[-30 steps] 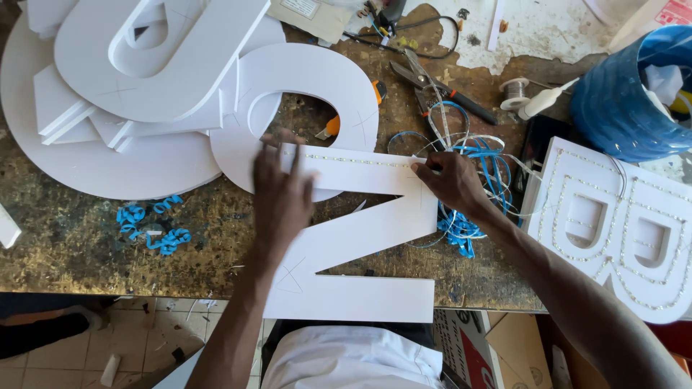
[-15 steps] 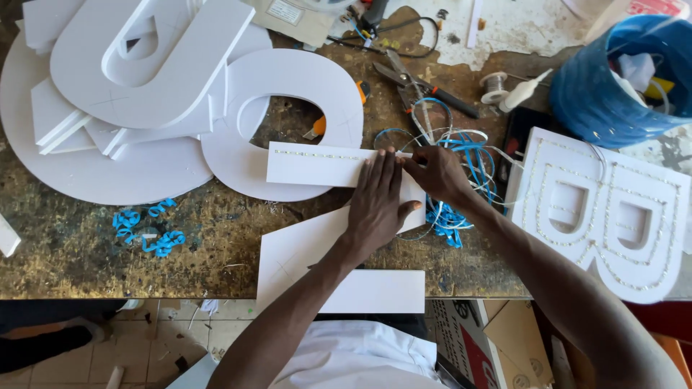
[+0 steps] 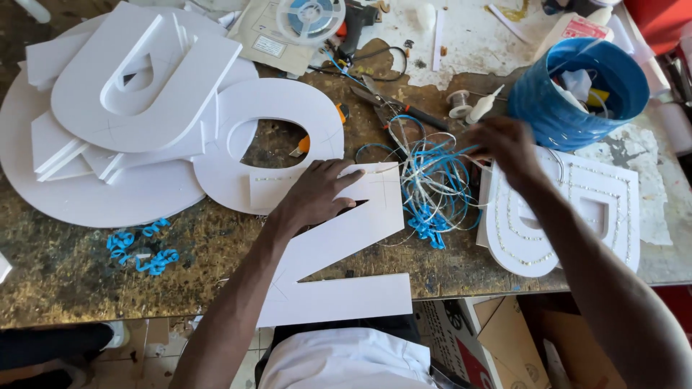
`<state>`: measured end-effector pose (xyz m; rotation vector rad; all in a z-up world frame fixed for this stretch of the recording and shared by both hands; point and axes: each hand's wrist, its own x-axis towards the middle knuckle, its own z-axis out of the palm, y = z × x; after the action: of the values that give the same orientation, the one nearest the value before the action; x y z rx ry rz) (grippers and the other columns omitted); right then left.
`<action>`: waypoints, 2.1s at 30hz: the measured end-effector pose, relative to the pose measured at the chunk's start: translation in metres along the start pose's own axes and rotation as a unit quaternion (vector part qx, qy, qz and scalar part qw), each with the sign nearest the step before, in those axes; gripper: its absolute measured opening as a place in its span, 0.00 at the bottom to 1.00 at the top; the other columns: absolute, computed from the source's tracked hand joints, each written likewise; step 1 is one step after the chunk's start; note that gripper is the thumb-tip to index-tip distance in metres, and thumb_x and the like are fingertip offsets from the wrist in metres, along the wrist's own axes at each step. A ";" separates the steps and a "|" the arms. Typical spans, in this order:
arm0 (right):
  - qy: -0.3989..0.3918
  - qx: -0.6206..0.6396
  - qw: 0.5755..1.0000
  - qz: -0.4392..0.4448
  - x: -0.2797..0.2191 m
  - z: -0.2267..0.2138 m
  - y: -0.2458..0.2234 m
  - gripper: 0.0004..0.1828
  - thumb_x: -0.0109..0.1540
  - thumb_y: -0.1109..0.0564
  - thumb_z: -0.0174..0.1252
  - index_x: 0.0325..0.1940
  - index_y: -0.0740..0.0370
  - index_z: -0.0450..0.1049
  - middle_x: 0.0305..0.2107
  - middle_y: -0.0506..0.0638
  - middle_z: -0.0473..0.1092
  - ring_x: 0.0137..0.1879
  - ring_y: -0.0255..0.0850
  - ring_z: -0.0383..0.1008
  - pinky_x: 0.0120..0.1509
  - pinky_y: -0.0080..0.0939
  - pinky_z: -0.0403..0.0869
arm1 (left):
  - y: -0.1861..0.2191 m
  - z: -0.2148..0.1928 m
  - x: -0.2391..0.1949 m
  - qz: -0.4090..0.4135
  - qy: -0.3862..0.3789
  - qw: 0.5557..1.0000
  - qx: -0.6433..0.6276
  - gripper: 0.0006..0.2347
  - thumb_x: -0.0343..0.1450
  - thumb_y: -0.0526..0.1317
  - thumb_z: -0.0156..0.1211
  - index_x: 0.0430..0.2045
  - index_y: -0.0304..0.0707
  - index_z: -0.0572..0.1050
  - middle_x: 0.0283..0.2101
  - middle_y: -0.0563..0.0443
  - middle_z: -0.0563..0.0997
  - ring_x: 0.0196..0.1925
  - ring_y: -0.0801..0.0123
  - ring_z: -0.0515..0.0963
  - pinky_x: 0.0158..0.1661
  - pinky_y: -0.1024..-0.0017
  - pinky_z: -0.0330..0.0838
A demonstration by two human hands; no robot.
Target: Applying adhesive LED strips to foam letter cutouts for sign making.
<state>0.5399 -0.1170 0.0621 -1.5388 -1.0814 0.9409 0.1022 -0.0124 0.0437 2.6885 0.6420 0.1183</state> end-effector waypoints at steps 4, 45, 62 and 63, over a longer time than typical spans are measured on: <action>0.208 -0.074 0.974 -0.042 0.004 -0.067 -0.010 0.11 0.72 0.51 0.65 0.44 0.62 0.81 0.27 0.51 0.75 0.28 0.39 0.77 0.31 0.38 0.78 | -0.017 0.008 -0.032 0.026 0.180 0.979 0.092 0.28 0.76 0.50 0.70 0.70 0.34 0.76 0.76 0.36 0.73 0.75 0.42 0.72 0.67 0.44 0.69; 0.042 -0.425 0.843 -0.328 -0.021 0.265 -0.005 0.15 0.71 0.60 0.63 0.59 0.45 0.87 0.37 0.47 0.75 0.39 0.49 0.83 0.32 0.49 0.81 | 0.011 0.029 -0.015 -0.183 0.370 0.909 0.051 0.15 0.83 0.41 0.57 0.61 0.39 0.83 0.54 0.49 0.72 0.55 0.52 0.76 0.47 0.56 0.74; 0.058 -0.511 0.781 -0.355 -0.020 0.279 0.002 0.22 0.67 0.62 0.62 0.63 0.47 0.86 0.39 0.47 0.65 0.39 0.47 0.76 0.25 0.49 0.81 | 0.000 0.029 -0.004 -0.196 0.382 0.903 -0.004 0.06 0.82 0.41 0.60 0.50 0.47 0.83 0.47 0.55 0.70 0.49 0.54 0.75 0.46 0.54 0.73; 0.058 -0.512 0.781 -0.353 -0.021 0.279 -0.002 0.22 0.67 0.62 0.62 0.63 0.47 0.86 0.39 0.47 0.65 0.39 0.47 0.76 0.25 0.49 0.81 | -0.010 0.029 0.001 -0.195 0.381 0.904 -0.005 0.06 0.82 0.41 0.60 0.50 0.47 0.83 0.47 0.55 0.70 0.49 0.54 0.75 0.46 0.54 0.73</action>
<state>0.2722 -0.0581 0.0079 -1.6955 -2.0497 -0.3783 0.1035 -0.0139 0.0134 2.3763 1.3733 1.0881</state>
